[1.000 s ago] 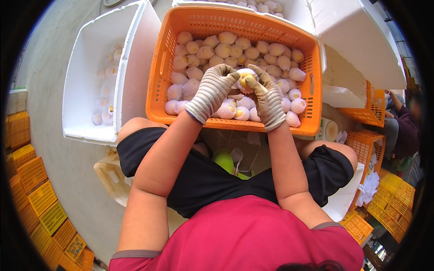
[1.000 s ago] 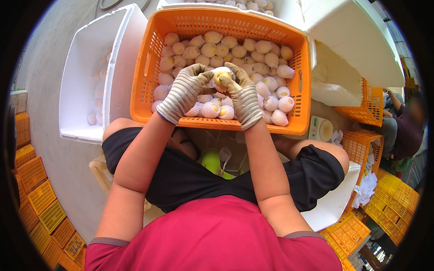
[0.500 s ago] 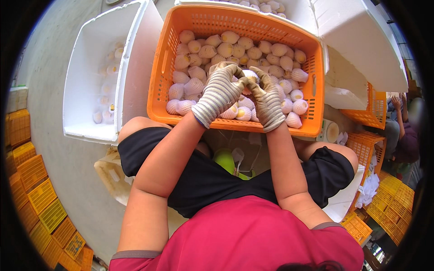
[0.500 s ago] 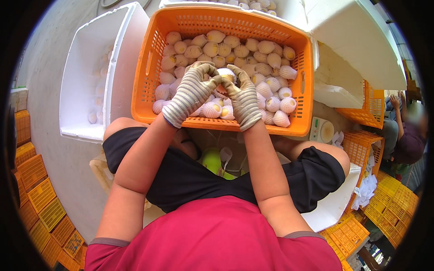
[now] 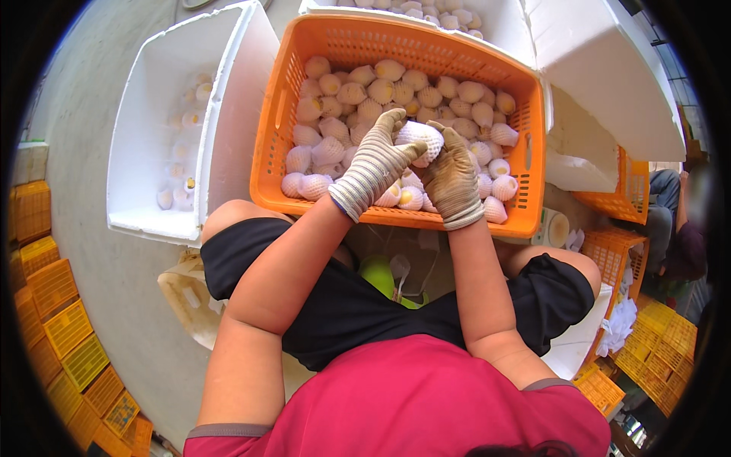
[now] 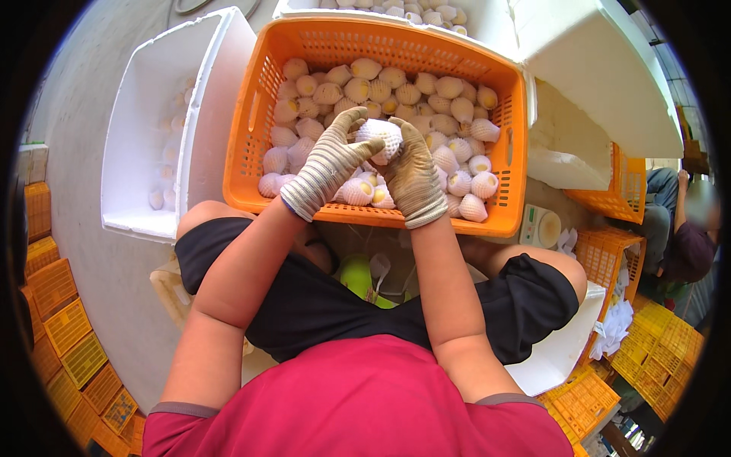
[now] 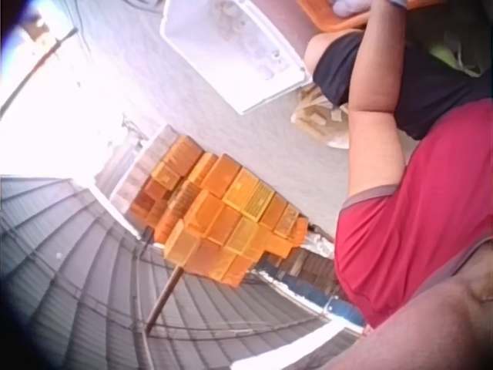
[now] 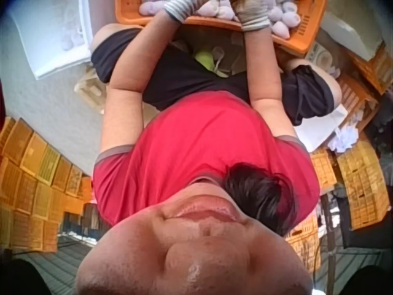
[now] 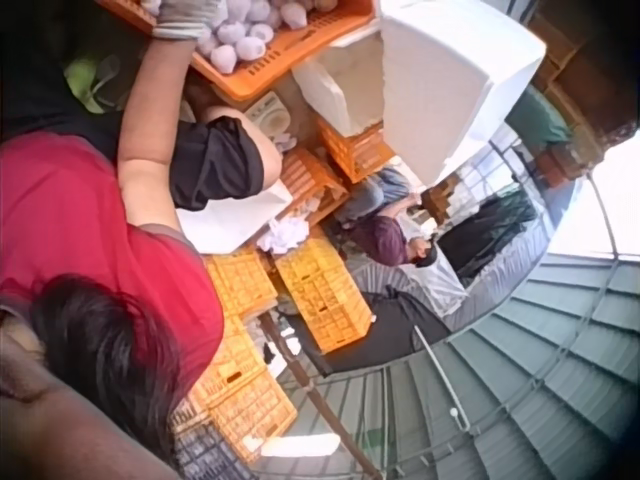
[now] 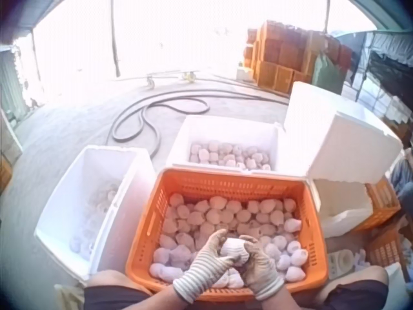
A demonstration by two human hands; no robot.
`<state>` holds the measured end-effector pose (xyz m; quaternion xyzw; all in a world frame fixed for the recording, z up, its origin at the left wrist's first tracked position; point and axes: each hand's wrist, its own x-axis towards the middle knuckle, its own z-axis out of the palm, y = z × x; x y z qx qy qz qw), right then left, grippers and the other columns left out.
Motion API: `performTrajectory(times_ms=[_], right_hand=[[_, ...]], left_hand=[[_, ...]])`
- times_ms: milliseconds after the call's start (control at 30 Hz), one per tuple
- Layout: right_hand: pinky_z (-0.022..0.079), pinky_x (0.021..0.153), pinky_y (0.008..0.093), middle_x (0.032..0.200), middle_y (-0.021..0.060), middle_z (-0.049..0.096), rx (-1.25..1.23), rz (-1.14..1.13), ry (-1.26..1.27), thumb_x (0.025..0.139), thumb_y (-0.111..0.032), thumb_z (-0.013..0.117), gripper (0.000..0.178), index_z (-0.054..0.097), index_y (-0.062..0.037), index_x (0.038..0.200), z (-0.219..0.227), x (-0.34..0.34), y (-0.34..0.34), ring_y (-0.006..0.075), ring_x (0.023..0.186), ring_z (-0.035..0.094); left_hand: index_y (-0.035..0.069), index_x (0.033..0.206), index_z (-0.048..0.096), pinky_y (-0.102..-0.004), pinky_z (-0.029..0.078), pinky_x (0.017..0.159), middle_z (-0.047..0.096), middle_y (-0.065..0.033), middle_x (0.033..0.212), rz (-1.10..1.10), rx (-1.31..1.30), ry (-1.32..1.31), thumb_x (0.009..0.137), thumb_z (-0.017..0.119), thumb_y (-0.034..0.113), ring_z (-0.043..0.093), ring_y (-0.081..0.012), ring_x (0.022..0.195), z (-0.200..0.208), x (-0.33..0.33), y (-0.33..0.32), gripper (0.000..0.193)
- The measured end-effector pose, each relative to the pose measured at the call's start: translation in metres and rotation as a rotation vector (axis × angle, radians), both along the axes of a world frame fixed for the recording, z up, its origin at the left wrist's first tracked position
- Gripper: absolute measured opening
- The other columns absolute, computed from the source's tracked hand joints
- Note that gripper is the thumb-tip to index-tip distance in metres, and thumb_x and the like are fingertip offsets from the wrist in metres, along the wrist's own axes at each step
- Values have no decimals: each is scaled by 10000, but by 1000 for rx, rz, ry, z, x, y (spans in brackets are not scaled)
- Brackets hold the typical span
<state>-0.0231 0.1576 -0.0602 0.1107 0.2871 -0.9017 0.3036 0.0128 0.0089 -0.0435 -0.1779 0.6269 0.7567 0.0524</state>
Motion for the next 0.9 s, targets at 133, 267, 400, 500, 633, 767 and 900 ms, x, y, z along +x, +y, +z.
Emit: performTrajectory(times_ms=[133, 267, 400, 500, 633, 767, 900], right_hand=[[534, 955, 423, 1164, 157, 592, 109, -39, 85, 914, -105, 609, 325, 514, -26, 1216, -2, 2, -6, 278, 1063, 610], [519, 981, 437, 1204, 170, 574, 102, -67, 84, 917, -97, 595, 379, 478, -17, 1269, 7, 1, -13, 291, 1084, 601], [547, 925, 428, 1191, 146, 576, 116, -44, 83, 900, -112, 635, 437, 464, -15, 1290, 9, 8, -16, 290, 1059, 611], [564, 904, 425, 1193, 147, 577, 133, -17, 65, 908, -105, 627, 414, 475, -32, 1286, 11, 5, -13, 282, 1061, 616], [566, 913, 423, 1201, 145, 581, 86, -21, 48, 923, -127, 611, 385, 493, -35, 1278, 6, 2, -10, 279, 1065, 620], [573, 912, 438, 1207, 176, 584, 75, -48, 25, 933, -176, 599, 398, 499, -7, 1279, 16, 3, -8, 310, 1055, 632], [571, 920, 460, 1180, 271, 590, 85, -58, 11, 942, -232, 597, 483, 462, 69, 1295, 9, 1, -5, 385, 1060, 633]], left_hand=[[0, 1441, 362, -302, 454, 999, 517, -164, 1328, -98, -246, 199, 734, 789, 53, 532, -226, 1186, -14, 1, 5, 827], [13, 1446, 357, -304, 431, 1018, 524, -164, 1312, -116, -444, 181, 679, 781, 28, 515, -223, 1199, 1, 4, 1, 876], [11, 1477, 289, -293, 511, 910, 513, -162, 1252, -71, -366, 228, 710, 764, 25, 570, -199, 1072, -26, 3, 6, 902], [24, 1488, 272, -290, 500, 923, 500, -177, 1269, -113, -353, 248, 724, 785, 35, 568, -212, 1088, -23, 3, 5, 921], [49, 1493, 275, -366, 426, 1027, 428, -213, 1390, 30, 27, 92, 769, 814, 180, 490, -277, 1235, 7, -1, 1, 912], [32, 1438, 345, -288, 526, 797, 485, -139, 1259, 258, 169, 55, 823, 769, 150, 534, -198, 1056, 25, -2, -11, 756], [26, 1404, 379, -325, 429, 994, 472, -181, 1326, 351, 257, 7, 871, 725, 197, 495, -237, 1172, 9, -5, -17, 658]])
